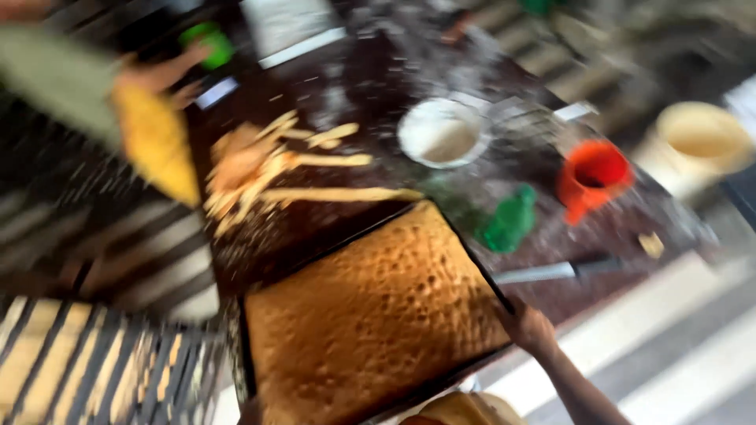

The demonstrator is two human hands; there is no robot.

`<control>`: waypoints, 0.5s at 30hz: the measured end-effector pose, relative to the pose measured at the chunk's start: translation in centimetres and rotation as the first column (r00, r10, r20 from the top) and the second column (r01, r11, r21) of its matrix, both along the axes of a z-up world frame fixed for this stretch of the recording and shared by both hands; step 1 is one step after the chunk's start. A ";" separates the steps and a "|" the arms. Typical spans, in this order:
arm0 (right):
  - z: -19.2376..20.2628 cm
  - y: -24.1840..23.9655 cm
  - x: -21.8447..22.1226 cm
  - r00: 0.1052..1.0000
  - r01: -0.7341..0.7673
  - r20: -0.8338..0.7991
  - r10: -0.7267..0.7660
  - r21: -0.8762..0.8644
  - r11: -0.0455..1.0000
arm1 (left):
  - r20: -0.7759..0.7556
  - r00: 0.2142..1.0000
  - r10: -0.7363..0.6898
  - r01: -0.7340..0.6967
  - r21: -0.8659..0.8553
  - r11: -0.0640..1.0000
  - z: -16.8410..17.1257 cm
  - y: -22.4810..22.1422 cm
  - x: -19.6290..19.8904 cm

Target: The person carries a tray with a large baked sponge sheet from the table to a rack, then brings the sheet back and peels the parchment paper off its underside. They then hold the sheet steady and use a knife to trim the raised edge strips off the sides of the baked sheet, setting the trimmed strips on the table.

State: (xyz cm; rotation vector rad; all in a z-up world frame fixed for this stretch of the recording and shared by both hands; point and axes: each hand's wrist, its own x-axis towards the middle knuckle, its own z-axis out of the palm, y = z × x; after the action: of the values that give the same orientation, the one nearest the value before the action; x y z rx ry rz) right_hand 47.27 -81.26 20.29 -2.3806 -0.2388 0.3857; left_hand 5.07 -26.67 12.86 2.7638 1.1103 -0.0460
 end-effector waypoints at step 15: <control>-0.8 11.1 -0.3 0.640 -0.563 0.458 0.617 -0.267 0.782 | 0.283 0.936 0.210 -0.229 0.035 0.973 7.4 -18.2 16.2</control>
State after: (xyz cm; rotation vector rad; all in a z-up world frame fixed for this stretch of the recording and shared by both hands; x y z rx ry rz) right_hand 46.92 -70.12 19.47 -2.4040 -1.3189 0.0130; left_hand 21.31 -44.83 20.28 2.5759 1.3503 0.4021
